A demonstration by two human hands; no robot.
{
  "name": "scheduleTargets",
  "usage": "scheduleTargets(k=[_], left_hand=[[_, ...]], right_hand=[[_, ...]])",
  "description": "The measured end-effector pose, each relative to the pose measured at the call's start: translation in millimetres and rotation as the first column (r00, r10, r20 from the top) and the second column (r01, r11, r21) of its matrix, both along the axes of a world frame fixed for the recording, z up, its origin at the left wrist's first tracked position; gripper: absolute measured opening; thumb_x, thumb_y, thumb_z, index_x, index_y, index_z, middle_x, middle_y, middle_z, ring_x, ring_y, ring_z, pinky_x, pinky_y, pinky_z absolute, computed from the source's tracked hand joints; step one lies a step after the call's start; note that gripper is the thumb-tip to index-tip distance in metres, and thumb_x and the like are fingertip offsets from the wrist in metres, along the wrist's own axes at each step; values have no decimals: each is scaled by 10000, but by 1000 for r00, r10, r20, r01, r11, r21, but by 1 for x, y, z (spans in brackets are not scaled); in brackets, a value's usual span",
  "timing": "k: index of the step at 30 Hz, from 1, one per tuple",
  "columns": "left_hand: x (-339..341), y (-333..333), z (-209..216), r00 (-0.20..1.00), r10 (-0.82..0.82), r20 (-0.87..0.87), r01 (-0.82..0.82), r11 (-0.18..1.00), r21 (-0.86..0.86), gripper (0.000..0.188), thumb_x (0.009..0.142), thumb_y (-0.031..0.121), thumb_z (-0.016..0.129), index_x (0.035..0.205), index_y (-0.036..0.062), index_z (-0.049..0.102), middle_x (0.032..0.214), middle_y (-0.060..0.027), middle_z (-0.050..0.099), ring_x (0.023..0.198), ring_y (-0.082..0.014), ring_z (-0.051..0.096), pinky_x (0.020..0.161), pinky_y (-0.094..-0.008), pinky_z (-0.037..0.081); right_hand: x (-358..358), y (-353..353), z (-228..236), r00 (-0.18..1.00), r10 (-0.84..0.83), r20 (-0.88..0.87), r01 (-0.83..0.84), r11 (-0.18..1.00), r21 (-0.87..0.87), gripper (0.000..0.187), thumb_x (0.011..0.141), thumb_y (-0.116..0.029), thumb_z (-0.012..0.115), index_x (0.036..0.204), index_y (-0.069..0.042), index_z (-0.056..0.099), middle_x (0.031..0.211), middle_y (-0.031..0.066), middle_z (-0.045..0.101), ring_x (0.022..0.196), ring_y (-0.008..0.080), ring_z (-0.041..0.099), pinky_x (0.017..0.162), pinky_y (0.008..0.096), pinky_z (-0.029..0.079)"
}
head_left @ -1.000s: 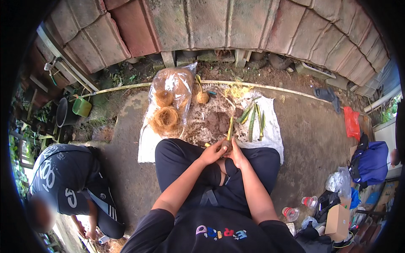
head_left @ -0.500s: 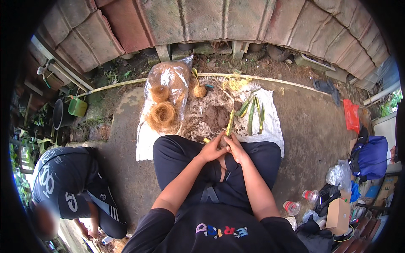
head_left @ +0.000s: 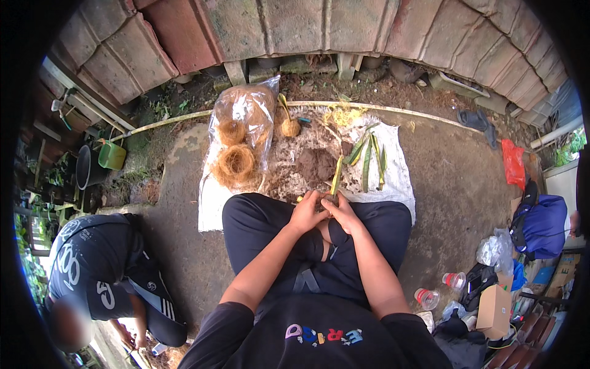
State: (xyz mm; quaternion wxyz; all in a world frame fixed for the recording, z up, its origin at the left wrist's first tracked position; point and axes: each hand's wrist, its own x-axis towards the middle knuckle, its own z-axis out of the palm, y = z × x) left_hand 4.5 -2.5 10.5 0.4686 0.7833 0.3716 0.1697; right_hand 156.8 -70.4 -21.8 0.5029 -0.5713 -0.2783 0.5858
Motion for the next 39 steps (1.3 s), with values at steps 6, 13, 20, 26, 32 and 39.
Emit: scheduleTargets(k=[6, 13, 20, 26, 32, 39], left_hand=[[-4, 1, -6, 998, -25, -56, 27, 999, 36, 505, 782, 271, 767, 1200, 89, 551, 1110, -161, 563, 1046, -361, 595, 878, -444, 492], [-3, -6, 4, 996, -25, -82, 40, 980, 194, 466, 803, 274, 741, 1187, 95, 545, 1151, -148, 555, 1058, -387, 583, 858, -466, 502], [0, -8, 4, 990, 103, -100, -85, 982, 170, 457, 786, 252, 741, 1178, 102, 561, 1191, -135, 574, 1083, -350, 600, 881, -440, 512], [0, -5, -6, 998, 63, -12, -60, 985, 163, 489, 786, 231, 735, 1228, 93, 576, 1221, -139, 582, 1071, -327, 619, 891, -413, 517], [-1, -6, -1, 999, 24, -44, -16, 986, 168, 564, 790, 249, 727, 1288, 51, 553, 1258, -146, 578, 1099, -335, 608, 913, -417, 510], [-2, -9, 2, 997, 5, -73, 19, 945, 325, 541, 809, 287, 720, 1277, 68, 559, 1251, -131, 601, 1105, -341, 607, 900, -421, 519]], right_hand=[[0, 0, -4, 993, 40, 110, -32, 997, -74, 597, 923, -392, 672, 1336, -42, 423, 1001, 86, 598, 736, 130, 563, 634, 281, 476], [-1, -1, -11, 978, 15, 209, -9, 1000, -25, 468, 973, -346, 592, 1302, -43, 453, 1001, 75, 591, 757, 122, 547, 636, 272, 470], [-3, 3, -3, 976, 14, 216, -11, 1000, -16, 535, 933, -332, 642, 1320, -22, 441, 958, 99, 614, 735, 138, 587, 618, 293, 481], [-3, 0, 2, 990, -14, 139, 19, 999, -38, 528, 937, -308, 642, 1326, -33, 413, 866, 63, 606, 680, 126, 567, 573, 279, 459], [-2, -1, -5, 968, 25, 249, -5, 997, -81, 525, 965, -356, 568, 1346, -31, 411, 857, 86, 607, 699, 139, 586, 571, 292, 467], [-1, -1, -10, 989, -12, 144, 14, 1000, -12, 516, 961, -339, 557, 1361, -46, 415, 963, 86, 600, 706, 147, 592, 578, 304, 475]])
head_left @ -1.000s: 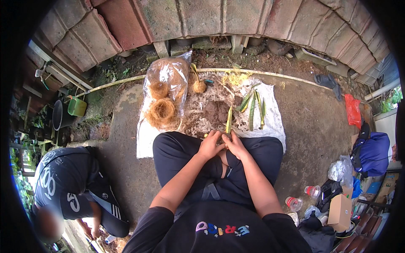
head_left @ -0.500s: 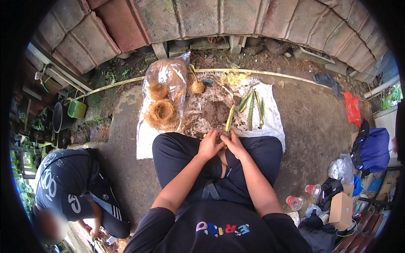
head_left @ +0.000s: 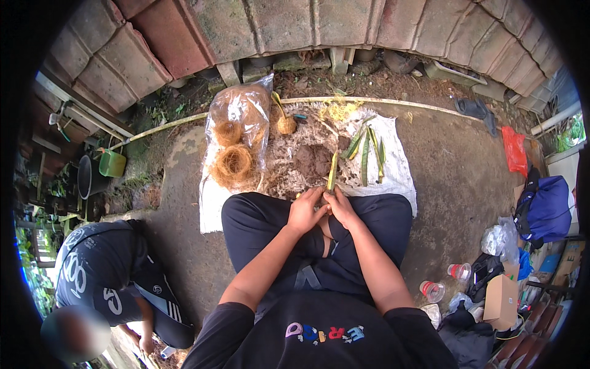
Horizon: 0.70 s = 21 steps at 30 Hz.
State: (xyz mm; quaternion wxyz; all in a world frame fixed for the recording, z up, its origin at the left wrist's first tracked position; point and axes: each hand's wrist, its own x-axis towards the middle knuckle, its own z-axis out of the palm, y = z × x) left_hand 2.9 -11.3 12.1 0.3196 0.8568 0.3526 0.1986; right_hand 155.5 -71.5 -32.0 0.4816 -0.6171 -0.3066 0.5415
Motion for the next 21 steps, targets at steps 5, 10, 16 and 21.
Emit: scheduleTargets(k=[5, 10, 16, 21], left_hand=[[4, -5, 10, 1000, 11, -17, -11, 1000, 16, 548, 813, 279, 732, 1282, 57, 555, 1244, -150, 604, 1084, -347, 611, 913, -419, 506], [5, -6, 10, 1000, 11, -13, -11, 1000, -6, 549, 820, 310, 734, 1287, 98, 540, 1205, -130, 621, 1014, -345, 634, 875, -433, 504], [4, -7, 11, 1000, 4, -24, -3, 1000, 28, 486, 817, 329, 740, 1207, 115, 545, 1145, -96, 641, 961, -320, 648, 837, -439, 493], [3, -6, 6, 999, -37, -8, 37, 997, 65, 488, 813, 329, 746, 1208, 121, 549, 1155, -79, 642, 969, -296, 651, 830, -418, 491]], right_hand=[[2, 1, 6, 983, -68, -169, 55, 995, -81, 478, 978, -370, 470, 1352, -76, 429, 1026, 63, 561, 687, 125, 551, 591, 278, 475], [1, 1, 4, 972, -94, -215, 75, 993, -96, 398, 985, -353, 400, 1296, -114, 468, 1014, 31, 550, 727, 97, 523, 593, 250, 454], [2, 2, 11, 966, -72, -249, 57, 996, -66, 335, 963, -301, 416, 1218, -91, 477, 957, 24, 510, 751, 96, 520, 572, 238, 451], [5, 3, 11, 973, -15, -230, 4, 999, -48, 324, 963, -302, 424, 1217, -106, 476, 992, 12, 497, 835, 85, 507, 587, 228, 446]])
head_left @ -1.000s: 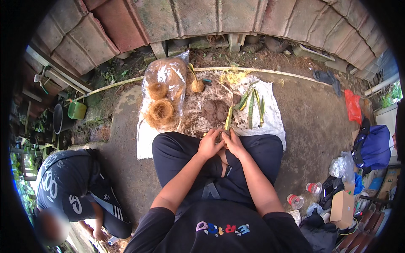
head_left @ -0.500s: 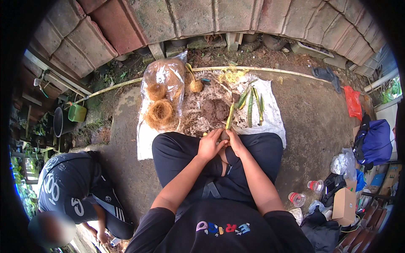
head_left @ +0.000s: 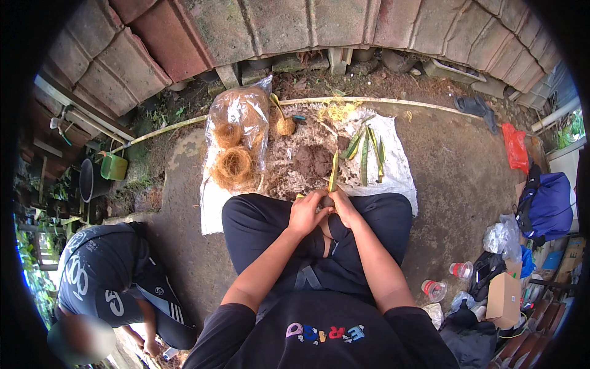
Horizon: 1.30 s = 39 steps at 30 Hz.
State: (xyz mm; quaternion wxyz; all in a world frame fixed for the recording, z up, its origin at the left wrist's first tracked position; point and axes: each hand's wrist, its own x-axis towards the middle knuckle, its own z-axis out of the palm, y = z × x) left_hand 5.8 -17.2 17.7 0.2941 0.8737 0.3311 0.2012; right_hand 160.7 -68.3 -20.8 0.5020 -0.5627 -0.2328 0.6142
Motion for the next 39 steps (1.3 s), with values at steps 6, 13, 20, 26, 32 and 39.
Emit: scheduleTargets(k=[6, 13, 20, 26, 32, 39], left_hand=[[0, -2, 6, 1000, -9, -12, 10, 999, 43, 480, 820, 318, 741, 1216, 127, 549, 1165, -80, 641, 988, -294, 649, 832, -418, 492], [5, 2, 3, 990, 113, -82, -125, 978, -165, 430, 906, 307, 650, 1278, 130, 526, 1143, -135, 644, 972, -344, 650, 821, -445, 508], [9, 5, 0, 972, 233, 19, -220, 940, -262, 412, 941, 279, 608, 1295, 92, 511, 1203, -190, 610, 1015, -376, 639, 868, -444, 505], [5, 8, -12, 960, 275, 45, -249, 921, -300, 501, 909, 286, 643, 1343, 94, 481, 1257, -185, 577, 1091, -353, 613, 882, -442, 506], [8, 6, 0, 983, 174, -55, -183, 942, -280, 798, 768, 352, 792, 1412, 91, 400, 1306, -191, 551, 1129, -360, 595, 934, -435, 491], [8, 9, -9, 977, 211, 7, -206, 960, -187, 967, 665, 353, 874, 1440, 92, 359, 1353, -200, 513, 1211, -367, 541, 982, -448, 470]], right_hand=[[-1, -2, -9, 999, -29, 16, 29, 1000, 3, 343, 987, -324, 409, 1245, -107, 471, 1051, 26, 499, 820, 92, 516, 611, 238, 452], [2, 0, -12, 997, -21, -74, 16, 998, -67, 351, 1005, -337, 428, 1250, -92, 490, 942, 39, 575, 704, 107, 565, 637, 252, 487], [3, 3, 1, 992, -71, -106, 66, 997, -50, 437, 997, -341, 480, 1343, -73, 461, 1008, 66, 625, 716, 128, 611, 679, 291, 518], [-2, 3, 3, 992, -108, -65, 106, 994, -32, 480, 968, -380, 590, 1318, -73, 472, 1024, 60, 622, 734, 130, 618, 663, 275, 514], [3, 1, -4, 990, -135, -46, 133, 990, -39, 488, 946, -393, 636, 1270, -53, 502, 1028, 77, 628, 786, 107, 641, 612, 244, 493], [2, 2, 6, 997, -25, -69, 24, 999, -23, 424, 939, -390, 645, 1197, -61, 570, 916, 9, 604, 689, 61, 531, 606, 219, 445]])
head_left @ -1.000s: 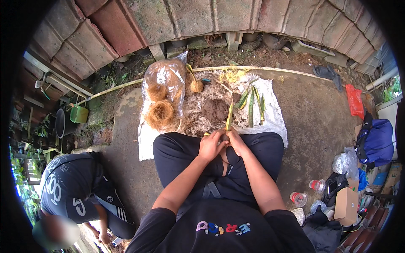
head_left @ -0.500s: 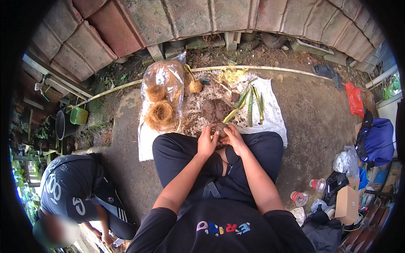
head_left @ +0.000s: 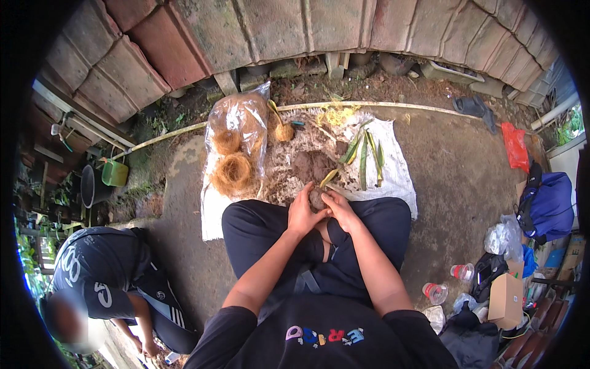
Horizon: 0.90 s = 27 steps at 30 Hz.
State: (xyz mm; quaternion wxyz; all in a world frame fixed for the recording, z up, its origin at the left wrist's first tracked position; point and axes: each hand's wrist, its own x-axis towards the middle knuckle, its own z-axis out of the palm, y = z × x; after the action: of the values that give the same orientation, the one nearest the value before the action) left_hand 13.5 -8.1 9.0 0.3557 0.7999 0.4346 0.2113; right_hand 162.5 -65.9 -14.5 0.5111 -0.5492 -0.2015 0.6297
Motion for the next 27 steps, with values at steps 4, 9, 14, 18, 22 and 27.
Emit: scheduleTargets(k=[4, 9, 14, 18, 22, 27], left_hand=[[2, 2, 14, 999, 18, -45, -22, 995, -95, 986, 643, 331, 887, 1449, 99, 368, 1367, -183, 496, 1231, -384, 519, 1004, -463, 459], [0, 0, 14, 1000, -11, -24, 13, 997, 73, 917, 647, 332, 869, 1431, 132, 437, 1422, -169, 459, 1276, -376, 480, 1044, -467, 426], [-3, -5, 11, 994, -41, -98, 54, 990, 133, 880, 656, 308, 832, 1432, 155, 447, 1532, -173, 337, 1371, -393, 358, 1109, -495, 345], [-3, -3, 14, 991, -70, -111, 91, 977, 194, 821, 653, 268, 811, 1404, 171, 492, 1563, -166, 286, 1410, -398, 293, 1119, -514, 318], [-4, -4, 7, 988, -98, -117, 122, 968, 220, 758, 667, 293, 805, 1365, 170, 536, 1559, -162, 300, 1422, -392, 276, 1121, -518, 309], [-5, -4, 6, 982, -131, -133, 158, 964, 215, 680, 692, 303, 788, 1317, 148, 568, 1559, -138, 313, 1427, -396, 265, 1131, -533, 288]], right_hand=[[2, 0, -7, 1000, 12, -9, -12, 1000, -1, 361, 937, -393, 646, 1126, -88, 604, 911, -28, 564, 701, 56, 499, 632, 227, 432], [0, -2, -3, 999, 1, -34, -2, 999, -45, 332, 947, -405, 630, 1105, -116, 600, 900, -37, 554, 711, 55, 511, 655, 239, 446], [2, -3, -7, 995, 69, -75, -71, 997, -23, 403, 952, -439, 615, 1150, -88, 590, 936, -25, 577, 743, 66, 535, 670, 245, 453], [-1, -2, -9, 997, 63, -46, -66, 996, -63, 520, 962, -475, 584, 1261, -50, 555, 1024, 6, 580, 783, 81, 529, 699, 259, 447], [0, -3, -15, 991, 127, -32, -129, 989, -73, 492, 986, -487, 534, 1295, -104, 542, 1095, -16, 587, 898, 75, 537, 745, 252, 445], [0, -5, -19, 988, 146, 45, -141, 985, -98, 550, 1006, -483, 486, 1359, -62, 501, 1158, 29, 584, 921, 110, 548, 788, 271, 449]])
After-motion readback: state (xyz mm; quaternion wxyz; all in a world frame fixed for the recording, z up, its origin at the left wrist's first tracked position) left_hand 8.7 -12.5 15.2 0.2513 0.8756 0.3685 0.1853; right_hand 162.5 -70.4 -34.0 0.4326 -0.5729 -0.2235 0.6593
